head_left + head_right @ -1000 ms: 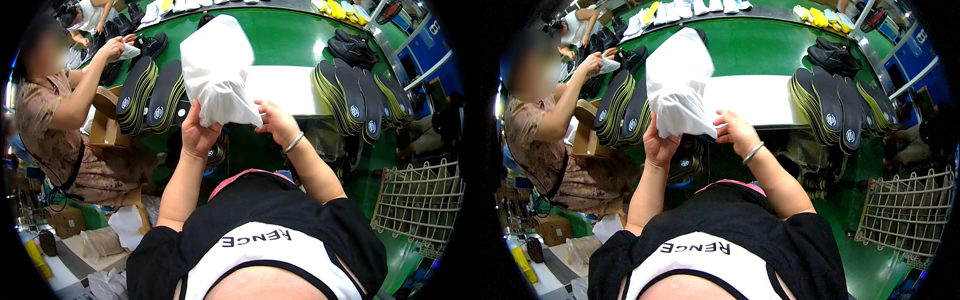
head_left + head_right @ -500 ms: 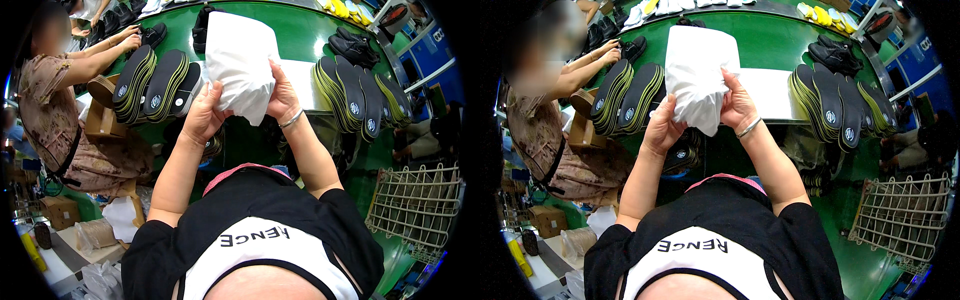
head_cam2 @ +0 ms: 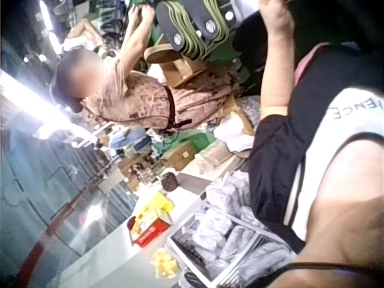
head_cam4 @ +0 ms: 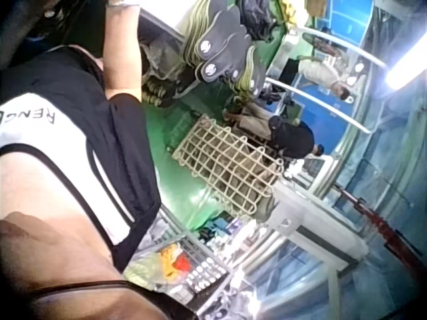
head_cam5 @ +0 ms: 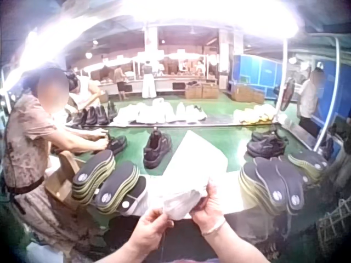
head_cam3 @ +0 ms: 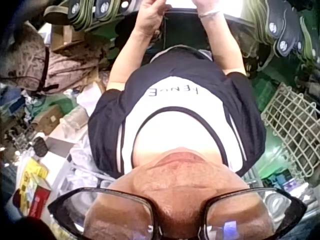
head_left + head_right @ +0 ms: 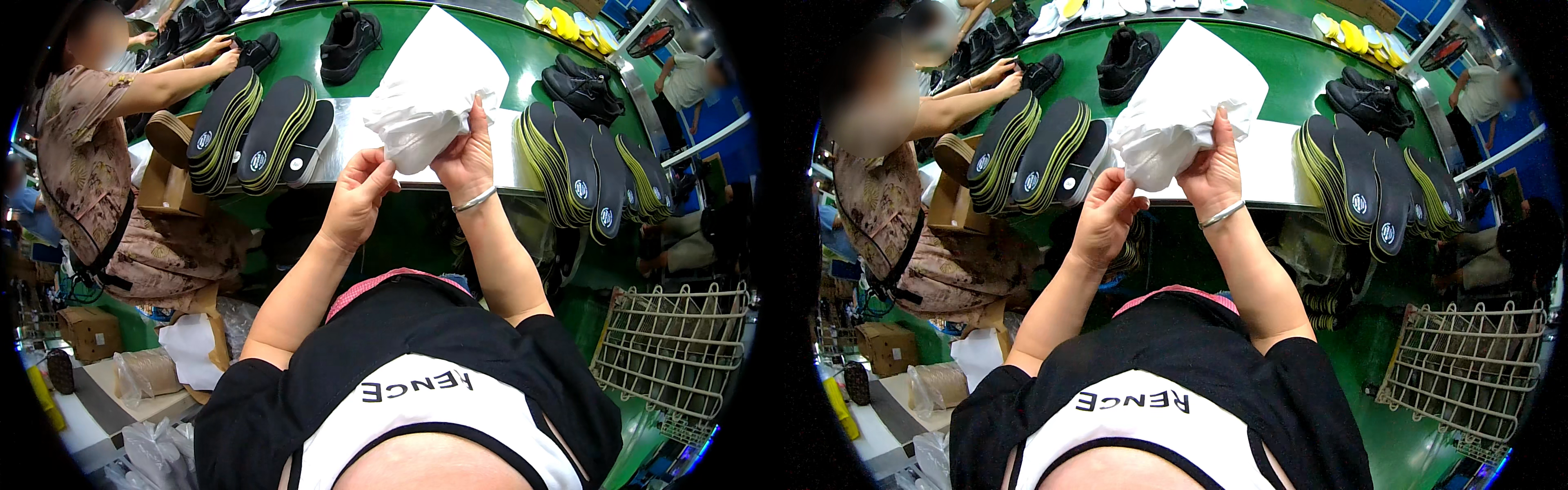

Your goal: The person collects insoles from a stack, inserts them into black shoes on a conveyor belt, wraps a shoe in white paper, and places the wrapped shoe into a box.

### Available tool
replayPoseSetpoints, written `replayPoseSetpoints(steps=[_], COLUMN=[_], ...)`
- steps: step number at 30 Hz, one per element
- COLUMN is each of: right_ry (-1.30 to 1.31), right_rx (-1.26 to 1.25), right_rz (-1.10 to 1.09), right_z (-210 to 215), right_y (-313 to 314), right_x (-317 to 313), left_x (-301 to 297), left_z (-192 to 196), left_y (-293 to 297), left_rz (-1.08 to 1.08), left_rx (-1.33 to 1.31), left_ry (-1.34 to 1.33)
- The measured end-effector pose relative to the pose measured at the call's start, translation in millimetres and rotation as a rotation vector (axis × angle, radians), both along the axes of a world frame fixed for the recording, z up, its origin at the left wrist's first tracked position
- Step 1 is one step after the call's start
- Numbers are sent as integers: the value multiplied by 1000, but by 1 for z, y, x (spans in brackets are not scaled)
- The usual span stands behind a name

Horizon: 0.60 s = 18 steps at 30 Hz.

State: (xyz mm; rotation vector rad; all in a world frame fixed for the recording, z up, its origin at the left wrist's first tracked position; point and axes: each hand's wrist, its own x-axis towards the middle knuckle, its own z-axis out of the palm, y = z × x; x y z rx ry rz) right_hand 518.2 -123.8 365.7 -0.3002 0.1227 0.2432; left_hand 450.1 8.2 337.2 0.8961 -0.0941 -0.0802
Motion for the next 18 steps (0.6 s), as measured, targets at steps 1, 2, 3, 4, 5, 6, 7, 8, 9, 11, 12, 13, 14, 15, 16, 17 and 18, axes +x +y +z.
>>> replayPoseSetpoints(steps=[1, 2, 3, 4, 5, 6, 7, 8, 9, 11, 12, 13, 14, 15, 16, 17, 18], right_ry=[26, 18, 10, 1, 1, 0, 1, -18, -37, -50, -43, -36, -41, -47, -53, -44, -36], right_rx=[-9, -17, -25, -34, -23, -12, 0, 11, 22, 33, 29, 26, 37, 48, 59, 31, 3], right_rz=[-4, -6, -9, -8, -4, -1, 0, 13, 25, 31, 18, 4, 12, 19, 26, 1, -24], right_z=[-1, 0, 2, 3, 4, 4, 4, 3, 2, -1, -6, -9, -9, -9, -8, -9, -9], right_y=[0, 0, 1, 1, 1, 0, -1, -3, -6, -8, -9, -10, -11, -11, -12, -11, -10], right_x=[0, -2, -4, -5, -5, -4, -3, -2, -2, 3, 8, 12, 12, 12, 11, 12, 13], left_x=[-3, -5, -4, -2, -1, 1, 3, 4, 6, 9, 13, 14, 16, 17, 16, 18, 21], left_z=[4, 10, 8, 6, 7, 9, 15, 19, 15, 0, -13, -14, -16, -17, -9, -11, -14], left_y=[-1, -4, -2, 1, 3, 4, 4, 4, 5, 12, 14, 13, 13, 11, 6, 5, 5], left_rz=[-9, -11, -71, -128, -185, -171, -160, -148, -212, -330, -408, -376, -343, -310, -138, -85, -32], left_rx=[-63, -85, -161, -238, -315, -340, -366, -391, -335, -217, -270, -274, -278, -282, -234, -223, -212], left_ry=[-1, -6, 9, 23, 38, 91, 147, 203, 206, 210, 141, 175, 208, 241, 296, 305, 314])
